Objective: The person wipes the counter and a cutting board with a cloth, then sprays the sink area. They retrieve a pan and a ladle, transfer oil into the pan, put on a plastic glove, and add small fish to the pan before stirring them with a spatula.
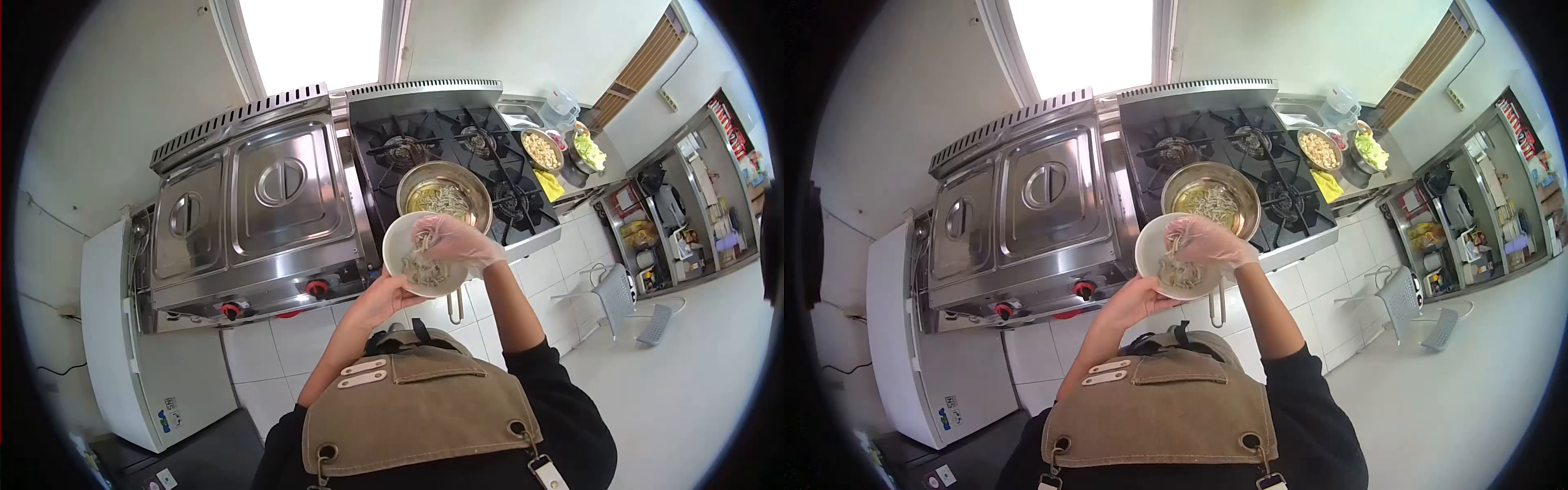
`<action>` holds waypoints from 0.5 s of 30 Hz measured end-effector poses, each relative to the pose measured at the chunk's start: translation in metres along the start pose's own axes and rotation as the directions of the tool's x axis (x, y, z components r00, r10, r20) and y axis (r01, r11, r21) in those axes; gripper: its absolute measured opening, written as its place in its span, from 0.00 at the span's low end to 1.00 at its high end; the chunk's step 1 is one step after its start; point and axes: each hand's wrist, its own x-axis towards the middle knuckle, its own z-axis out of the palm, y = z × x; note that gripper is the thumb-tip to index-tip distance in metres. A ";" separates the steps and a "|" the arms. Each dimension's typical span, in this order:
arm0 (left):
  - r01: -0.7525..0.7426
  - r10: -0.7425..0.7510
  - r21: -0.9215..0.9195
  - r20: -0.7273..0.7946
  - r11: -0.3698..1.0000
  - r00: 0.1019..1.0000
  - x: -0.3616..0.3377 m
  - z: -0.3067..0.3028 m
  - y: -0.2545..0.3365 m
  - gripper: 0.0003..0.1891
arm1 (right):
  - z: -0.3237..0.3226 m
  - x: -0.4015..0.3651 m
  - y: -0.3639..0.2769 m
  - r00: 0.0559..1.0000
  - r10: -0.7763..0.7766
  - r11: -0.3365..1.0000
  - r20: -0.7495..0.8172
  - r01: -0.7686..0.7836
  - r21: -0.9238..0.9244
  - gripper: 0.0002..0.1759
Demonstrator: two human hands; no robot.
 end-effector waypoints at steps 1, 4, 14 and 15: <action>-0.001 0.001 -0.001 0.001 1.000 1.000 0.002 0.002 0.000 0.21 | -0.004 0.002 0.002 1.000 0.000 1.000 0.000 0.000 -0.002 0.11; -0.062 0.062 -0.013 -0.022 0.998 0.998 0.010 0.004 0.005 0.20 | -0.016 0.014 0.012 0.999 -0.007 0.981 0.032 0.000 0.192 0.09; -0.092 0.082 -0.101 -0.097 0.991 0.992 0.027 0.009 -0.005 0.21 | -0.044 0.038 0.004 0.999 -0.002 0.945 0.041 -0.012 0.327 0.07; -0.091 0.079 -0.109 -0.108 0.990 0.991 0.026 0.010 -0.005 0.22 | -0.051 0.042 0.006 0.999 -0.002 0.945 0.051 -0.014 0.327 0.07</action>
